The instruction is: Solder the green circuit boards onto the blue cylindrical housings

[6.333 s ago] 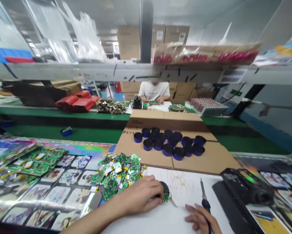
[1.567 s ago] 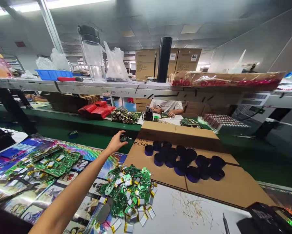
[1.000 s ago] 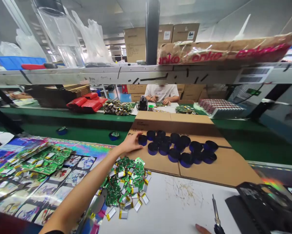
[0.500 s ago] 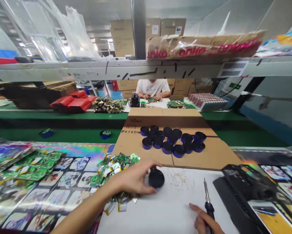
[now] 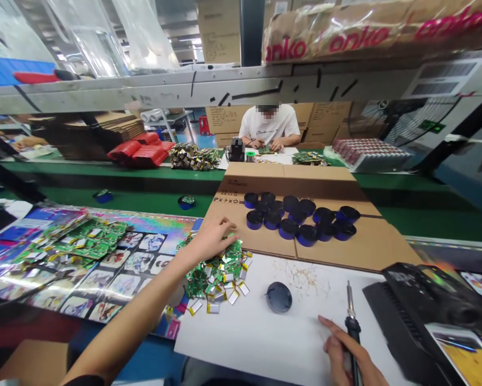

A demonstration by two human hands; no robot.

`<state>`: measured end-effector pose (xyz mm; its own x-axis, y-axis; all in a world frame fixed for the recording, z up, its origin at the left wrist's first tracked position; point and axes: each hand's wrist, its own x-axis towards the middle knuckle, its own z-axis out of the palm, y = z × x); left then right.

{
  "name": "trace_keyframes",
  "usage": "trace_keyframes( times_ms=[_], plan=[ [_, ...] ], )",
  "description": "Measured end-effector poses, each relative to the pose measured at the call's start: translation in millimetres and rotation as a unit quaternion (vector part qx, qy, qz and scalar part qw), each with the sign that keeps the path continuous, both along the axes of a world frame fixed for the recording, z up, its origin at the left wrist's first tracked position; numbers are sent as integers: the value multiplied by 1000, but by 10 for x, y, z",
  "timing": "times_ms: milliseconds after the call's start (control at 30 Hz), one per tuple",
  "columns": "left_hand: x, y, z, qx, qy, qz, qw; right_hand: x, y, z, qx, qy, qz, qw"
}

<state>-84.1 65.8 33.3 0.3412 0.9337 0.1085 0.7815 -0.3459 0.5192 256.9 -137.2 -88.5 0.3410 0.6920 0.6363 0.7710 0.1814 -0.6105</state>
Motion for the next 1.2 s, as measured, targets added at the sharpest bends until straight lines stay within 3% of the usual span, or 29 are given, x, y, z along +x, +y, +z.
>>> trace_keyframes(
  times_ms=[200, 400, 633, 733, 833, 900, 967, 1067, 1200],
  plan=[
    [-97, 258, -130, -83, -74, -16, 994, 21, 13, -22, 8, -18, -17, 1000],
    [-80, 267, 47, -139, -199, -28, 970, 16, 7, -27, 13, -12, -6, 1000],
    [322, 124, 93, -120, -392, -31, 912, -78, 28, 235, 11, -8, 13, 1000],
    [482, 44, 26, -58, -370, -38, 927, -174, 91, 328, 21, 2, -9, 1000],
    [479, 22, -44, 71, -292, -26, 953, -235, 191, 317, 53, 1, 29, 998],
    [417, 26, -78, 141, -265, -10, 954, -252, 248, 286, 72, -1, 61, 996],
    [372, 19, -101, 158, -286, 25, 945, -267, 287, 272, 74, -1, 89, 993],
    [442, -60, -124, 60, -391, 53, 917, -330, 333, 316, 78, 11, 129, 988],
    [753, -312, -140, -183, -520, -41, 833, -529, 430, 445, 97, 51, 178, 978]
  ],
)
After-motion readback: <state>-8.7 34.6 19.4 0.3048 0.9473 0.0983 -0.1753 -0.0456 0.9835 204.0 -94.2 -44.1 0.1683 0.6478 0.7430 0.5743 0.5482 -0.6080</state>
